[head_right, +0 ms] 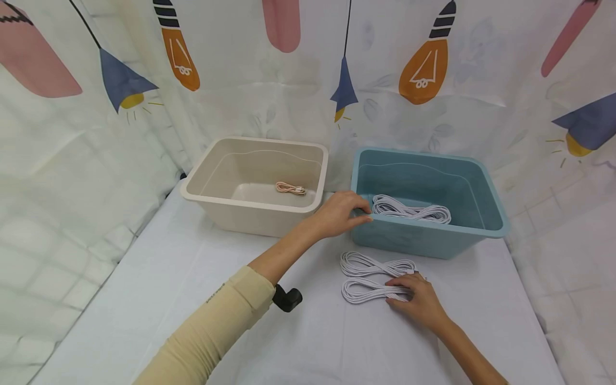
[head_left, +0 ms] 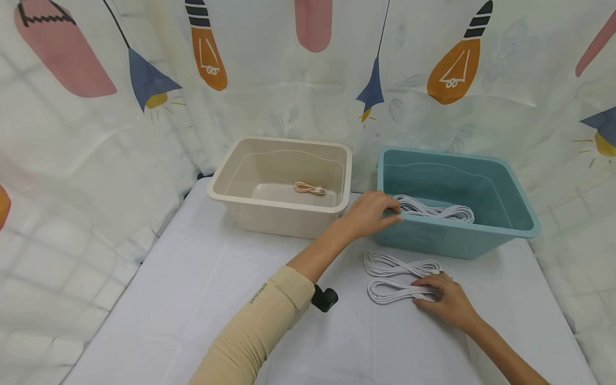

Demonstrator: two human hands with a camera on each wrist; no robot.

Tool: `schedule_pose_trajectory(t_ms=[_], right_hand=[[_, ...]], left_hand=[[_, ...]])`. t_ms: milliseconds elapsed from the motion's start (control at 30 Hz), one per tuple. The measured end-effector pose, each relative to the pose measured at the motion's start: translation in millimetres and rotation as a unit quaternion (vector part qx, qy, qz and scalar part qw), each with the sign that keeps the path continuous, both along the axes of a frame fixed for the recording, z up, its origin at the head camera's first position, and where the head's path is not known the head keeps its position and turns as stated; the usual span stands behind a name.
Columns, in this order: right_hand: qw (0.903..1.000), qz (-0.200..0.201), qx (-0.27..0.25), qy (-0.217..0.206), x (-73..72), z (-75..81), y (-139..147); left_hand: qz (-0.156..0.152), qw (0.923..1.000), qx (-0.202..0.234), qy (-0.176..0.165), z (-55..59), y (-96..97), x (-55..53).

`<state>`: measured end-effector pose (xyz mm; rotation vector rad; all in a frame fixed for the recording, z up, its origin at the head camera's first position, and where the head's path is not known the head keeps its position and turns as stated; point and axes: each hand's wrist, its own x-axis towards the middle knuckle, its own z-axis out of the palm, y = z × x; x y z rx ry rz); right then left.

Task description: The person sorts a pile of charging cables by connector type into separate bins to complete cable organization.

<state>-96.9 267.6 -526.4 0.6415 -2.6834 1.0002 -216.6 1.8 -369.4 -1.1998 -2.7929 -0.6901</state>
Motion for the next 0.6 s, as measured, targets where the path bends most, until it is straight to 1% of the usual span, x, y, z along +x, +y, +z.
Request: schedule_pose_trajectory(t_ms=[133, 233, 367, 467, 600], right_hand=[[0.9998, -0.007, 0.015, -0.01, 0.8, 7.4, 3.3], [0.9998, -0.004, 0.012, -0.011, 0.8, 13.6, 6.0], [1.0, 0.005, -0.002, -0.007, 0.6, 23.4, 8.2], [0.9999, 0.013, -0.009, 0.005, 0.4, 31.4, 9.4], [0.9997, 0.02, -0.006, 0.012, -0.9, 40.5, 12.6]], left_hand=[[0.0, 1.0, -0.001, 0.002, 1.0, -0.3, 0.0], [0.001, 1.0, -0.003, 0.005, 1.6, -0.2, 0.3], [0.001, 1.0, -0.004, 0.005, 1.2, 0.0, 0.2], [0.002, 1.0, -0.006, 0.006, 0.2, 0.4, -0.5], [0.002, 1.0, -0.006, 0.004, -0.4, 0.6, -1.0]])
